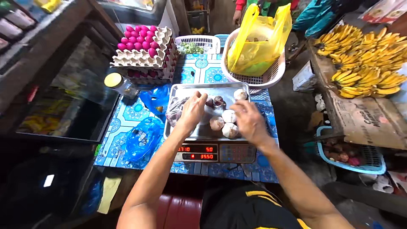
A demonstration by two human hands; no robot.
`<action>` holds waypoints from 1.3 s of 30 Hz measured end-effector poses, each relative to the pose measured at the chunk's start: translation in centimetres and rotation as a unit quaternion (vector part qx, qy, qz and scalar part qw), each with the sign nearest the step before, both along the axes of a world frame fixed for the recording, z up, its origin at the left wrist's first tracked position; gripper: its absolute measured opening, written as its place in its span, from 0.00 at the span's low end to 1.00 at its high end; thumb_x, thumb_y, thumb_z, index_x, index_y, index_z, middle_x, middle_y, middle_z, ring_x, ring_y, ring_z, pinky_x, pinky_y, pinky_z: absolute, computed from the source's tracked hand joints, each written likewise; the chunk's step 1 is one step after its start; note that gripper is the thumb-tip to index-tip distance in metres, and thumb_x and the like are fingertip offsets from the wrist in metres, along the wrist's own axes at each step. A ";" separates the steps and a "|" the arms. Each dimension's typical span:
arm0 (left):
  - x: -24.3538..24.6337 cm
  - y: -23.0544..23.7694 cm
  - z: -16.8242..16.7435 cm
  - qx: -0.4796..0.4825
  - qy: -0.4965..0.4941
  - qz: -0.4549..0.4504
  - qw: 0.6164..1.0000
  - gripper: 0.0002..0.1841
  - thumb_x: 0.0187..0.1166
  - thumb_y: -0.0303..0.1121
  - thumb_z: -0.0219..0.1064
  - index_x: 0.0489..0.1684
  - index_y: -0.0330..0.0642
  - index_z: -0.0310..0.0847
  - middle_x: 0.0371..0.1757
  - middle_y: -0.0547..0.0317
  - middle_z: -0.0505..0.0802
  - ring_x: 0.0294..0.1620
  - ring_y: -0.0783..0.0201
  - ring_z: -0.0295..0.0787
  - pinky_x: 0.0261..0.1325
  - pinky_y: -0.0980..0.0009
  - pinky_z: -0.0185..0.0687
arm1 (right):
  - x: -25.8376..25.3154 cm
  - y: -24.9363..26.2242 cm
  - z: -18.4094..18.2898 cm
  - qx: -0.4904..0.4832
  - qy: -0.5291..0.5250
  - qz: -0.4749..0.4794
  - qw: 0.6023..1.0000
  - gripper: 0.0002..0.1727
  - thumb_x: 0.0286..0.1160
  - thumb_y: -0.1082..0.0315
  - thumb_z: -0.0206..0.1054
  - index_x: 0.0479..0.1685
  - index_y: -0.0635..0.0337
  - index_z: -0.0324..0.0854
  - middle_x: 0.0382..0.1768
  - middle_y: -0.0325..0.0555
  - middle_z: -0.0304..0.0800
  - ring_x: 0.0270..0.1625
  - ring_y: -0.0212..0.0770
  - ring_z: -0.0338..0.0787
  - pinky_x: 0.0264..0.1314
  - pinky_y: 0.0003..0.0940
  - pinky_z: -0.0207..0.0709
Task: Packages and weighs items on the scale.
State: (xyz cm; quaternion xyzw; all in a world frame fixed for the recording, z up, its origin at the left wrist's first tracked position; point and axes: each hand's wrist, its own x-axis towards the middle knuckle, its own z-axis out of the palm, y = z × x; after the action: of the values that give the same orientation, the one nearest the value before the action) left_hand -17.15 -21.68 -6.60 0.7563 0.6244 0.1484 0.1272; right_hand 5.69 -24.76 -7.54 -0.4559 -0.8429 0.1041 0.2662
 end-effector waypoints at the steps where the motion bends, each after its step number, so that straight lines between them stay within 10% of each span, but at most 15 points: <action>1: -0.5 0.1 0.7 -0.002 0.020 -0.015 1.000 0.07 0.74 0.16 0.62 0.44 0.27 0.85 0.49 0.32 0.87 0.52 0.33 0.87 0.51 0.38 0.82 | 1.6 1.2 0.8 -0.057 -0.031 0.006 0.998 0.18 0.72 0.78 0.67 0.61 0.58 0.89 0.65 0.62 0.86 0.68 0.68 0.83 0.63 0.66 0.79; 5: -0.4 0.5 3.2 -0.030 0.175 -0.025 0.984 0.08 0.79 0.19 0.60 0.40 0.28 0.88 0.52 0.35 0.89 0.64 0.33 0.81 0.58 0.41 0.78 | 4.7 4.3 0.5 -0.105 -0.124 0.060 0.985 0.24 0.65 0.77 0.77 0.63 0.53 0.90 0.60 0.61 0.89 0.68 0.70 0.81 0.65 0.67 0.76; 10: 1.2 1.3 4.4 -0.071 0.245 0.030 0.966 0.11 0.70 0.20 0.67 0.49 0.30 0.85 0.56 0.37 0.88 0.53 0.37 0.89 0.48 0.41 0.82 | 4.1 2.4 2.3 -0.161 -0.059 0.040 0.984 0.18 0.72 0.68 0.72 0.61 0.61 0.84 0.62 0.61 0.82 0.47 0.59 0.91 0.46 0.61 0.84; 13: 0.7 1.9 4.5 -0.099 0.232 0.027 0.967 0.15 0.70 0.19 0.68 0.56 0.30 0.84 0.63 0.39 0.86 0.56 0.38 0.89 0.49 0.40 0.84 | 1.4 0.2 3.4 -0.244 -0.147 0.006 0.959 0.18 0.77 0.64 0.71 0.63 0.60 0.85 0.70 0.65 0.78 0.54 0.64 0.90 0.53 0.62 0.83; 16: -0.3 2.6 6.2 -0.110 0.207 0.005 0.972 0.23 0.64 0.21 0.74 0.62 0.32 0.82 0.69 0.40 0.85 0.63 0.35 0.86 0.52 0.34 0.82 | 0.6 0.2 4.1 -0.277 -0.209 0.007 0.938 0.20 0.74 0.63 0.73 0.63 0.61 0.86 0.57 0.64 0.86 0.56 0.64 0.89 0.55 0.63 0.79; 20: -2.2 2.6 8.5 -0.154 0.136 -0.025 0.978 0.32 0.63 0.17 0.74 0.73 0.30 0.74 0.81 0.38 0.75 0.67 0.36 0.84 0.60 0.37 0.82 | 3.0 1.5 2.6 -0.305 0.014 -0.005 0.952 0.14 0.67 0.68 0.80 0.48 0.66 0.90 0.37 0.59 0.93 0.39 0.54 0.92 0.48 0.58 0.85; 23: -3.1 2.5 8.0 -0.209 0.033 -0.038 0.977 0.38 0.63 0.15 0.74 0.81 0.33 0.66 0.71 0.36 0.82 0.36 0.49 0.92 0.38 0.51 0.91 | 1.3 3.7 3.9 -0.343 0.245 -0.004 0.907 0.14 0.68 0.71 0.77 0.51 0.65 0.88 0.34 0.51 0.91 0.27 0.41 0.90 0.35 0.41 0.90; 28: -2.6 1.9 8.1 -0.227 -0.034 -0.047 0.972 0.42 0.60 0.15 0.79 0.80 0.32 0.64 0.68 0.31 0.81 0.45 0.43 0.92 0.44 0.47 0.91 | -7.5 7.9 6.6 -0.357 0.130 0.141 0.914 0.33 0.65 0.72 0.79 0.74 0.68 0.74 0.58 0.63 0.89 0.52 0.52 0.93 0.59 0.50 0.86; 34: -4.7 0.7 7.0 -0.218 -0.102 -0.017 0.970 0.45 0.59 0.13 0.77 0.84 0.33 0.60 0.65 0.33 0.82 0.29 0.52 0.91 0.31 0.56 0.91 | -7.9 10.5 3.5 -0.240 -0.156 0.079 0.955 0.21 0.67 0.70 0.77 0.61 0.65 0.86 0.57 0.68 0.89 0.65 0.70 0.85 0.67 0.73 0.73; 39: -5.4 0.4 6.6 -0.220 -0.173 -0.027 0.960 0.44 0.60 0.11 0.73 0.84 0.36 0.60 0.59 0.36 0.84 0.22 0.58 0.87 0.28 0.62 0.89 | -6.5 9.1 3.2 -0.238 0.026 -0.012 0.971 0.24 0.65 0.71 0.80 0.60 0.73 0.82 0.54 0.69 0.88 0.56 0.65 0.91 0.63 0.63 0.82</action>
State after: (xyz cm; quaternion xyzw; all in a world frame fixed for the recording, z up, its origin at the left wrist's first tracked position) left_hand -22.52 -21.30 -0.02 0.6890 0.5896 0.1322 0.4003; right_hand -0.81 -15.64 -4.33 -0.5137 -0.7810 0.3100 0.1735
